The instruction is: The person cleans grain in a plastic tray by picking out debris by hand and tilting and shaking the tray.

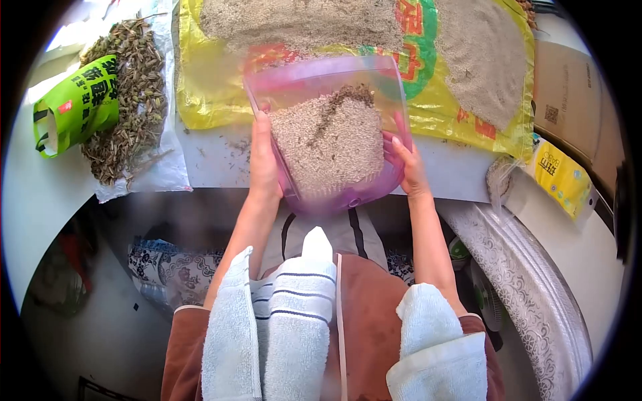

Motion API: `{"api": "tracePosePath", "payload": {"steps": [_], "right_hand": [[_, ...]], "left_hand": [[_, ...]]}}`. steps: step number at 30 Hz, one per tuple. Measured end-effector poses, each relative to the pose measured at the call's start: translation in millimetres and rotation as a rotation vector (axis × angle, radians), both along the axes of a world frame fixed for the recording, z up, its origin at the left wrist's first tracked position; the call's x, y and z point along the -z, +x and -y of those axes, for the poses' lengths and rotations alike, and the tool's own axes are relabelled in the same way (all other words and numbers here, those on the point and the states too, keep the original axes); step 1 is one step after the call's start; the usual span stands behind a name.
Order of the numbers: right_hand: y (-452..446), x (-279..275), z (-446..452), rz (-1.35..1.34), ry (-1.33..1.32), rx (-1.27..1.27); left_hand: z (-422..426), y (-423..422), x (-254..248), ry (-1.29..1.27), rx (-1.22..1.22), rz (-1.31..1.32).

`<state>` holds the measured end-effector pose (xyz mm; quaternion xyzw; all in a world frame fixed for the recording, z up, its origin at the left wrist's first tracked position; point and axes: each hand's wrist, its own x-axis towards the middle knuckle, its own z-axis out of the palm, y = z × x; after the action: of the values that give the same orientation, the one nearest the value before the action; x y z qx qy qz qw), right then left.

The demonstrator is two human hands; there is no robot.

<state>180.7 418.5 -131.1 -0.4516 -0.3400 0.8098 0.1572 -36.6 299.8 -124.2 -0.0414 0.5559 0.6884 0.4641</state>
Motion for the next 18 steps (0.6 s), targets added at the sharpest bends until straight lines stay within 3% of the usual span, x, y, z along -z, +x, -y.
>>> {"api": "tracePosePath", "payload": {"steps": [2, 4, 6, 9, 13, 16, 18], "right_hand": [[11.8, -5.4, -0.2, -0.063, -0.014, 0.042], [-7.1, -18.0, 30.0, 0.047, 0.19, 0.021], [-26.3, -21.1, 59.3, 0.101, 0.403, -0.047], [-11.6, -6.0, 37.5, 0.061, 0.112, 0.019], [22.6, -0.7, -19.5, -0.054, 0.005, -0.01], [2.0, 0.2, 11.3, 0.146, 0.27, 0.014], [-26.8, -21.7, 37.9, 0.136, 0.455, 0.001]], "left_hand": [[0.1, -1.8, -1.3, -0.022, 0.066, 0.038], [19.9, -39.4, 1.0, -0.079, 0.192, 0.205], [16.9, -54.7, -11.3, -0.085, 0.197, 0.214], [11.0, -45.0, -6.3, 0.028, 0.132, 0.237], [-3.6, 18.7, -2.4, 0.067, 0.035, -0.112], [16.7, -27.2, 18.0, 0.069, 0.079, 0.275], [13.0, -48.9, 14.4, 0.008, 0.141, 0.3]]}}
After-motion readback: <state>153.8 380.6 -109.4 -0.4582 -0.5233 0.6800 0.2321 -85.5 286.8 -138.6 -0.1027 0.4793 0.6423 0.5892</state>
